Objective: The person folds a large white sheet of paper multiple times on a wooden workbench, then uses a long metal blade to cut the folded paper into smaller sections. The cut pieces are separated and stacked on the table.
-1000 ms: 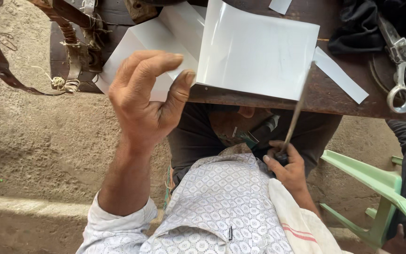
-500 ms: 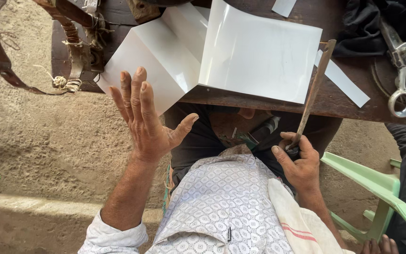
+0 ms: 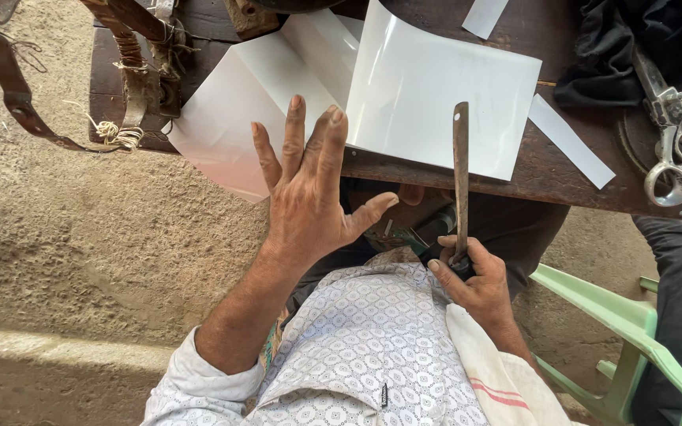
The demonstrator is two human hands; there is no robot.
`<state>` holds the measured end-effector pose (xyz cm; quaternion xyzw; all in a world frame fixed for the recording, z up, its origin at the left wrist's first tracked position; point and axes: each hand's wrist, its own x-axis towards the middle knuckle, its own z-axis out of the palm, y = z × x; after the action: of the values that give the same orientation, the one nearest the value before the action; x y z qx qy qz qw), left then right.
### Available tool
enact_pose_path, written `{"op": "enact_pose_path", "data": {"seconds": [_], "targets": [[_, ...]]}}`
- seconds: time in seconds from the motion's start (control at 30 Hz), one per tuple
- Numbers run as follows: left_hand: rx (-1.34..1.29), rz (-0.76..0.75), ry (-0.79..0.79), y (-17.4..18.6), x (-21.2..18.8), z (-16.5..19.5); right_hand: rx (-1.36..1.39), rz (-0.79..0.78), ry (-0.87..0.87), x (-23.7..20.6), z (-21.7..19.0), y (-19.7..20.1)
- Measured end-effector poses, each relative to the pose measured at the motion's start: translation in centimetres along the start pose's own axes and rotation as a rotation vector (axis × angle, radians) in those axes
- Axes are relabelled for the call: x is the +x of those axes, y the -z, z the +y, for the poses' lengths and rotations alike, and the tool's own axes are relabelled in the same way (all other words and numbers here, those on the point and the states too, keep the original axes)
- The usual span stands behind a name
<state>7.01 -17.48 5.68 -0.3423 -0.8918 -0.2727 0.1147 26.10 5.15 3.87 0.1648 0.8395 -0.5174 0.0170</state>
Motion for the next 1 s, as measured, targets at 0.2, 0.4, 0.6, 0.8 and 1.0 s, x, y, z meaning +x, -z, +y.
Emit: {"op": "enact_pose_path", "data": {"seconds": [0.2, 0.4, 0.6, 0.8, 1.0], "targets": [[-0.031, 0.060, -0.015, 0.5, 0.9, 0.1, -0.013, 0.017, 0.007, -0.2, 1.0, 0.3], [-0.036, 0.131, -0.016, 0.9, 0.4, 0.0, -0.021, 0.008, -0.009, 0.2, 1.7, 0.0], [-0.007, 0.014, 0.023, 1.1, 0.1, -0.7, -0.024, -0.015, 0.001, 0.5, 1.9, -0.5], [-0.019, 0.019, 0.010, 1.0, -0.2, -1.0, -0.018, -0.006, -0.005, 0.5, 2.0, -0.6], [-0.030, 0.226, -0.059, 1.7, -1.0, -1.8, -0.006, 0.001, -0.035, 0.5, 2.2, -0.4]]}}
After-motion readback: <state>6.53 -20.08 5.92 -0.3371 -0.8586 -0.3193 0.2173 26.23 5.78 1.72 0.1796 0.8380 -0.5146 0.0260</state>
